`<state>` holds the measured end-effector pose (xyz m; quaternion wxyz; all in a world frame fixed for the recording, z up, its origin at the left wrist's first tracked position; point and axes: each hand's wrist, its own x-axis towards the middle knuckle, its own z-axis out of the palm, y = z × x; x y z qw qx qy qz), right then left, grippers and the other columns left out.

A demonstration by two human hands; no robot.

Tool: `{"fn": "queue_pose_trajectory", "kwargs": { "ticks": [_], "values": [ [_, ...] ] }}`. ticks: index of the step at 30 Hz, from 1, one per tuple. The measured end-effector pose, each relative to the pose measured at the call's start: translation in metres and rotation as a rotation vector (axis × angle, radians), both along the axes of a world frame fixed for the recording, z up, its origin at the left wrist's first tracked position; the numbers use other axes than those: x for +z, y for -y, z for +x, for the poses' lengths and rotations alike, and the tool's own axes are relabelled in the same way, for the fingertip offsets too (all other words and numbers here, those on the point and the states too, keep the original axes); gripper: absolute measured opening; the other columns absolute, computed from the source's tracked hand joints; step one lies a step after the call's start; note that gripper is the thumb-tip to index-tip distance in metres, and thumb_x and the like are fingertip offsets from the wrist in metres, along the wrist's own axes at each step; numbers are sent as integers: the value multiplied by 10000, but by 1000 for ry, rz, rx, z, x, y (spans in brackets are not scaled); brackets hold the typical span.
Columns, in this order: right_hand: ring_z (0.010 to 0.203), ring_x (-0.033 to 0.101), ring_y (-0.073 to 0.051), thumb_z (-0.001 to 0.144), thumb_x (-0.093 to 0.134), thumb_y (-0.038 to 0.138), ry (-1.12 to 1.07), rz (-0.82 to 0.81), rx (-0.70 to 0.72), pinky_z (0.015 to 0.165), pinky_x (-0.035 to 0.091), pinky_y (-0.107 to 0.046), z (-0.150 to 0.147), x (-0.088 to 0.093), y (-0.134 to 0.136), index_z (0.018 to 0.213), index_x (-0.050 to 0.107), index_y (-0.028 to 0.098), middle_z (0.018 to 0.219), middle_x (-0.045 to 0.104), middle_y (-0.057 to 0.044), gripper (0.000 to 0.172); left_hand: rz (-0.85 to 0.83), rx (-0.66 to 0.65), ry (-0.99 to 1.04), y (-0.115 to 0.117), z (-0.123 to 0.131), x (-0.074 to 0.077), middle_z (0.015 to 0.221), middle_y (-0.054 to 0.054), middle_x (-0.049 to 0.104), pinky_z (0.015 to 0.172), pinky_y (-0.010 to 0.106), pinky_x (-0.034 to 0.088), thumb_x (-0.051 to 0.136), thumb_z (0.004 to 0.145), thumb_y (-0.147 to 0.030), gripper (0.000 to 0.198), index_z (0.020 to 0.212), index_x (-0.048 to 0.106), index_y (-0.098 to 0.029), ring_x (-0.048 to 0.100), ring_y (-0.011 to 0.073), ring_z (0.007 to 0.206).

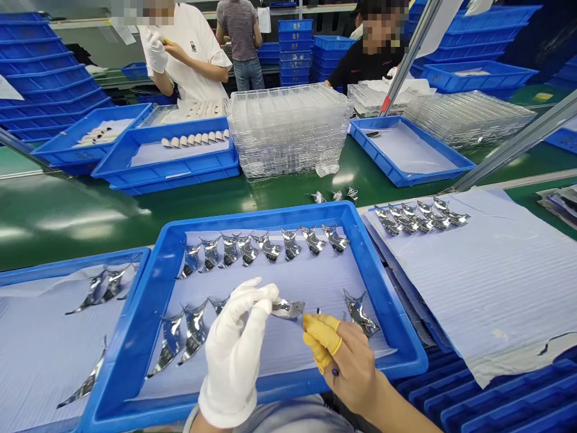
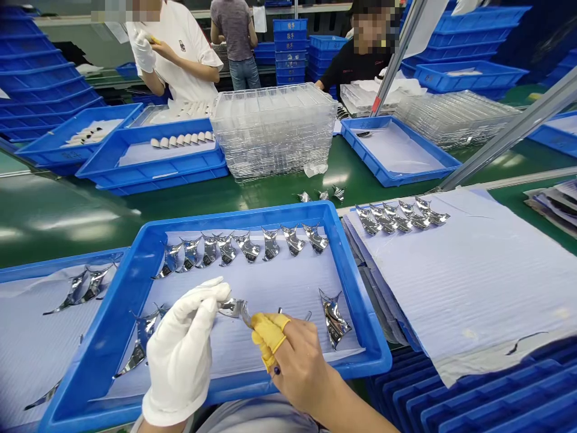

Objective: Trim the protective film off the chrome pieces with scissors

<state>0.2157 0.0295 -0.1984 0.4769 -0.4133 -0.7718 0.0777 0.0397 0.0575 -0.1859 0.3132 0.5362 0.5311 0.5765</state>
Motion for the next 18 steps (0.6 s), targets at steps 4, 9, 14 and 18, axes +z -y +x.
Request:
{"fn": "queue_pose_trajectory", "kwargs": {
  "ticks": [4, 9, 14, 18],
  "values": [
    [917, 761, -223, 884, 457, 1, 3, 10, 60, 743, 601, -306, 1, -5, 1, 1262, 605, 187, 1039, 780, -123, 446, 52, -3, 8, 3, -1, 3, 979, -24, 791, 1138, 468, 408, 549, 977, -198, 215, 953, 746, -281, 702, 207, 1064],
    [802, 742, -206, 863, 452, 0, -82, -6, -23, 642, 566, -282, -3, -6, -5, 1146, 625, 209, 923, 768, -91, 392, 208, 3, -124, 4, 0, 10, 901, -19, 781, 1141, 565, 389, 588, 950, -246, 173, 977, 751, -299, 714, 209, 880],
    [661, 649, -161, 855, 498, -7, -331, -135, 22, 599, 521, -234, -10, -11, -14, 960, 627, 227, 755, 686, -18, 287, 355, -74, -253, 5, -1, 20, 744, -25, 743, 1131, 573, 386, 638, 914, -257, 241, 1104, 754, -351, 674, 188, 714],
    [629, 572, -139, 903, 539, 47, -479, -285, 111, 587, 478, -221, -11, -7, -17, 877, 638, 215, 737, 662, -7, 197, 351, -107, -232, 3, -1, 22, 754, -35, 745, 1138, 559, 382, 676, 888, -202, 278, 1112, 748, -350, 681, 182, 740]
  ]
}}
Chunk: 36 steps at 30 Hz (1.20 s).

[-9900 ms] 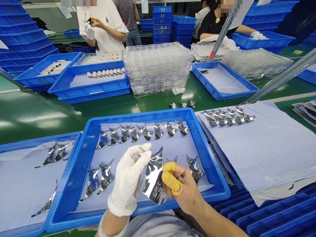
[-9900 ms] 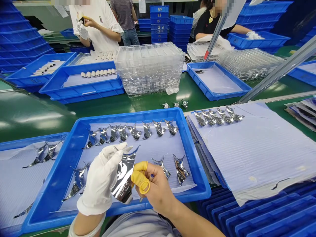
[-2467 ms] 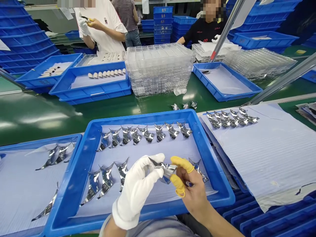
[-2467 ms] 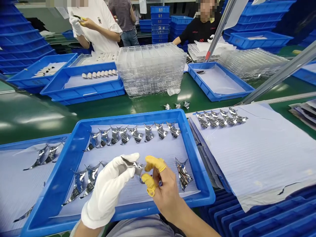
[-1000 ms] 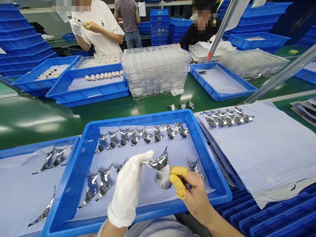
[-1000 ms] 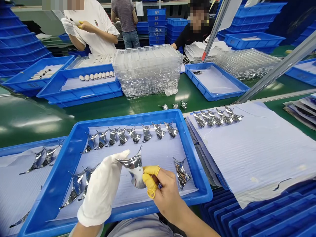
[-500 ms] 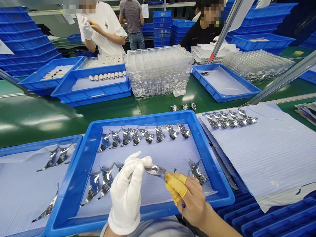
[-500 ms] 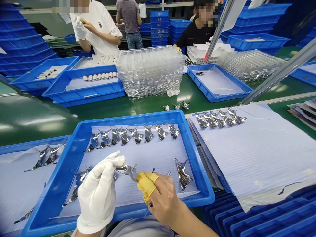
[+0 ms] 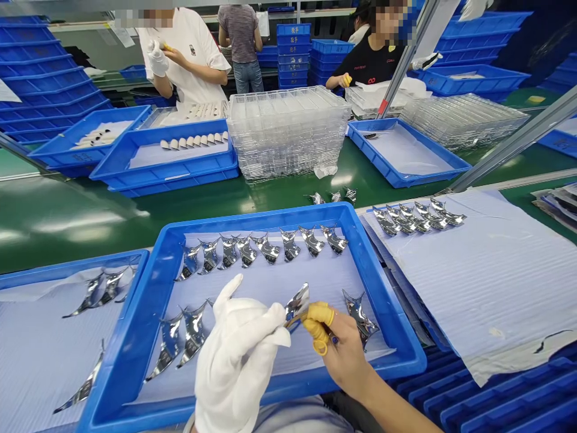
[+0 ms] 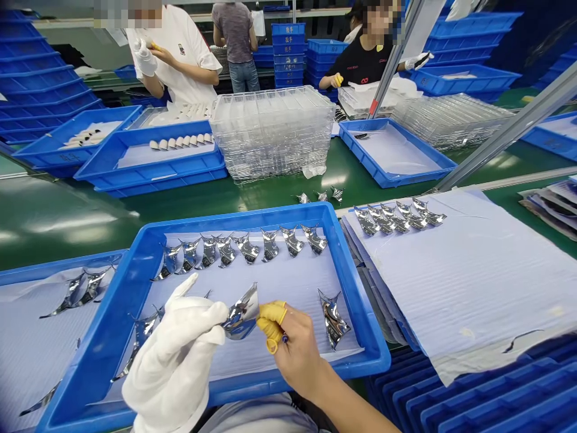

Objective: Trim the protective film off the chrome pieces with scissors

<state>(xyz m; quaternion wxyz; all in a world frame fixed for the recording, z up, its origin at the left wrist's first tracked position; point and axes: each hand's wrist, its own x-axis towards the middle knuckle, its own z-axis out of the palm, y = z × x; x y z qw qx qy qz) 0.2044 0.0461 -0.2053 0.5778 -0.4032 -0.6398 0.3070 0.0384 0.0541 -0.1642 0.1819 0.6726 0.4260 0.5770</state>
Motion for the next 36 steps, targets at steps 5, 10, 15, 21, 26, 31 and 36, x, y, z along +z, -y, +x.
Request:
{"fn": "queue_pose_trajectory", "kwargs": {
  "ticks": [5, 10, 15, 21, 26, 31, 36],
  "values": [
    [509, 351, -95, 962, 638, 297, -215, -312, 227, 486, 327, -215, 3, 12, 4, 755, 633, 191, 581, 461, 51, 233, -272, 95, 214, -4, 1, -6, 918, -18, 783, 1106, 460, 446, 721, 871, -210, 101, 948, 736, -274, 717, 184, 936],
    [528, 358, -92, 898, 723, 508, -449, -567, 347, 505, 302, -229, 3, 16, 8, 791, 643, 176, 614, 469, 38, 357, -720, 157, 413, -12, 3, -4, 947, 48, 791, 966, 378, 543, 785, 804, -433, 242, 877, 730, -209, 717, 251, 1053],
    [479, 239, -54, 865, 783, 462, -677, -716, 392, 453, 214, -198, -3, 10, 10, 793, 629, 176, 571, 382, 84, 333, -751, 144, 446, -18, 4, -4, 912, 34, 784, 921, 334, 547, 804, 774, -465, 289, 869, 719, -206, 726, 219, 986],
    [403, 179, -24, 755, 864, 509, -831, -916, 392, 401, 136, -188, -11, 5, 7, 775, 595, 178, 485, 356, 124, 426, -618, 154, 418, -16, 7, -6, 909, 14, 777, 1062, 388, 468, 801, 796, -375, 184, 842, 720, -217, 691, 220, 1070],
    [412, 174, -24, 782, 845, 500, -802, -886, 376, 396, 129, -185, -11, 2, 6, 778, 604, 172, 509, 374, 115, 407, -578, 129, 395, -15, 9, -5, 908, 15, 778, 1083, 420, 447, 789, 810, -345, 143, 833, 725, -219, 696, 218, 1030],
    [450, 184, -37, 846, 801, 470, -728, -785, 362, 413, 141, -186, -8, 7, 7, 770, 623, 168, 539, 354, 103, 358, -672, 80, 403, -17, 4, -4, 1011, 46, 784, 1007, 362, 497, 810, 783, -403, 243, 911, 738, -209, 688, 232, 1080],
    [471, 181, -44, 834, 822, 441, -733, -735, 361, 426, 157, -185, -8, 16, 6, 741, 615, 177, 557, 324, 102, 348, -801, 31, 475, -19, 0, -6, 1033, 41, 779, 883, 286, 534, 808, 785, -426, 285, 958, 731, -212, 708, 190, 969]
  ]
}}
